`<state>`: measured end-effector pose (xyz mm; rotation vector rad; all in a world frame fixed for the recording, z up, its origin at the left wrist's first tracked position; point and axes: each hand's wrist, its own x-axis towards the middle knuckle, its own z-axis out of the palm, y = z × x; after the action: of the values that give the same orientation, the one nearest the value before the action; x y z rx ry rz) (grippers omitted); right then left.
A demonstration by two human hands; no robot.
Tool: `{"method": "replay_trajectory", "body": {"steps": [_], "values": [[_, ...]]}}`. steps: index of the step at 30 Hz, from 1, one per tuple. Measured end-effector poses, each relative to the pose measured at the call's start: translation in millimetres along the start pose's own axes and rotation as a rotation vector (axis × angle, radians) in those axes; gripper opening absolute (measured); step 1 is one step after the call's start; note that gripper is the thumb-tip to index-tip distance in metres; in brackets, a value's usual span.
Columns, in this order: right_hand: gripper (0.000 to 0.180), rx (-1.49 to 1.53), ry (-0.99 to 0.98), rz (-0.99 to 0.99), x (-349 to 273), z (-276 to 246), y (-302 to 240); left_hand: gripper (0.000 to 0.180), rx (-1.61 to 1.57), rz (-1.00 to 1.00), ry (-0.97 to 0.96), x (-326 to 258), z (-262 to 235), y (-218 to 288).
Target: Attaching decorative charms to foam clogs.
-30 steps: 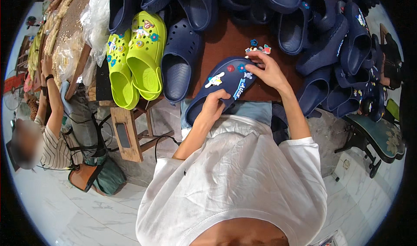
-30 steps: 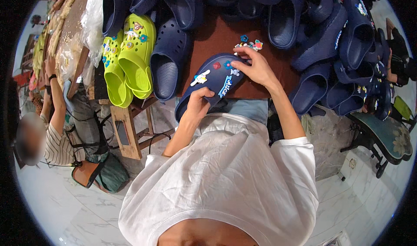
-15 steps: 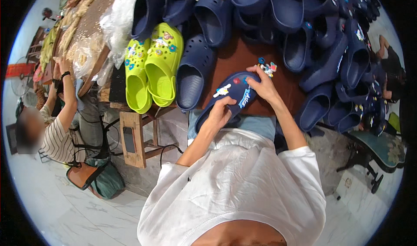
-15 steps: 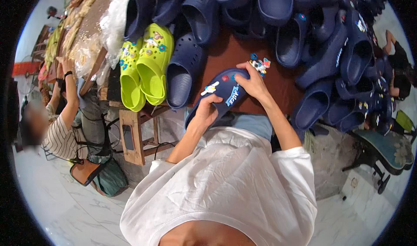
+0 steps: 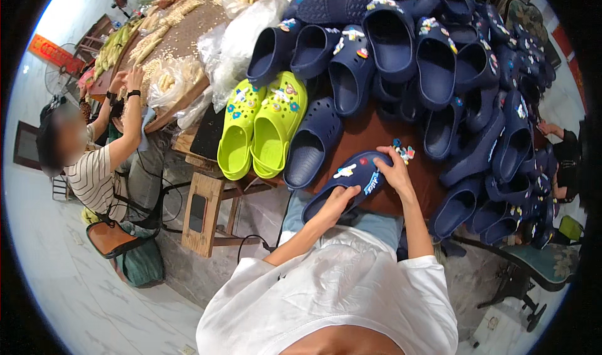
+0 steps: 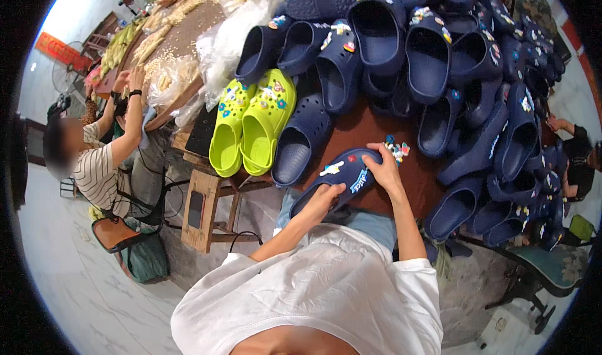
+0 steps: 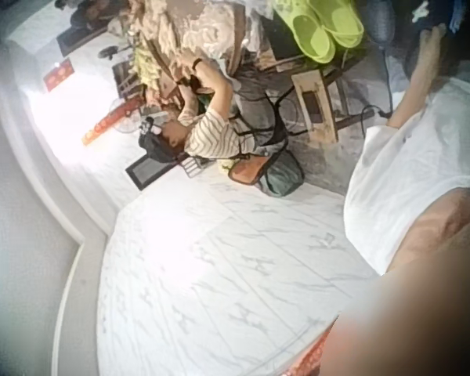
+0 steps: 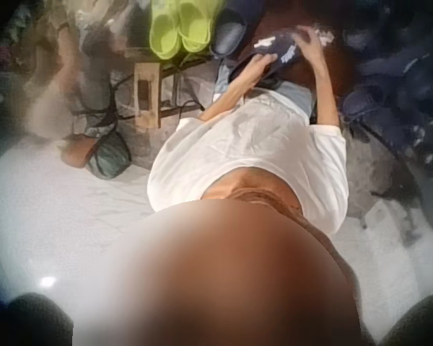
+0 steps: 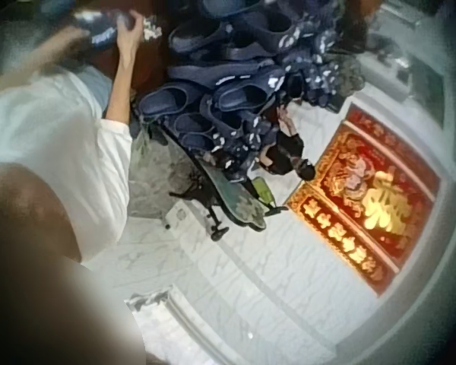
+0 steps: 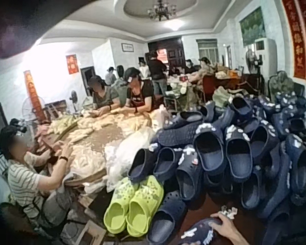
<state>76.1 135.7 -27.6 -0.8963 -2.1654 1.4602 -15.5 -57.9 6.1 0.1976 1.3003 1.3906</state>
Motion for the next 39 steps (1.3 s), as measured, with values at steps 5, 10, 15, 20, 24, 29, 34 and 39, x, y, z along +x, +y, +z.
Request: {"method": "replay_trajectory", "body": {"steps": [5, 10, 15, 20, 24, 29, 34, 39], "values": [[0.036, 0.005, 0.03, 0.055, -5, -5, -11, 0.037, 0.008, -0.009, 0.084, 3, -11, -15], [0.024, 0.179, 0.126, 0.032, 9, -19, -6, 0.037, -0.437, 0.074, 0.092, -14, -29, 4], [0.025, 0.06, 0.085, -0.046, 30, 0, -5, 0.038, -0.65, 0.062, 0.168, -35, -49, 25], [0.042, 0.107, 0.009, -0.029, 72, 45, -13, 0.037, -0.738, 0.064, 0.162, -51, -58, 40], [0.059, 0.113, 0.066, 0.036, 109, 63, -17, 0.038, -0.766, 0.089, 0.162, -56, -59, 47], [0.058, 0.162, 0.127, 0.09, 119, 68, -8, 0.039, -0.775, 0.108, 0.161, -58, -63, 55], [0.051, 0.156, 0.163, 0.041, 76, 73, -10, 0.042, -0.851, 0.168, 0.054, -65, -71, 67], [0.069, -0.022, -0.132, -0.071, 16, 98, -41, 0.045, -0.929, 0.245, -0.002, -73, -87, 81]]}}
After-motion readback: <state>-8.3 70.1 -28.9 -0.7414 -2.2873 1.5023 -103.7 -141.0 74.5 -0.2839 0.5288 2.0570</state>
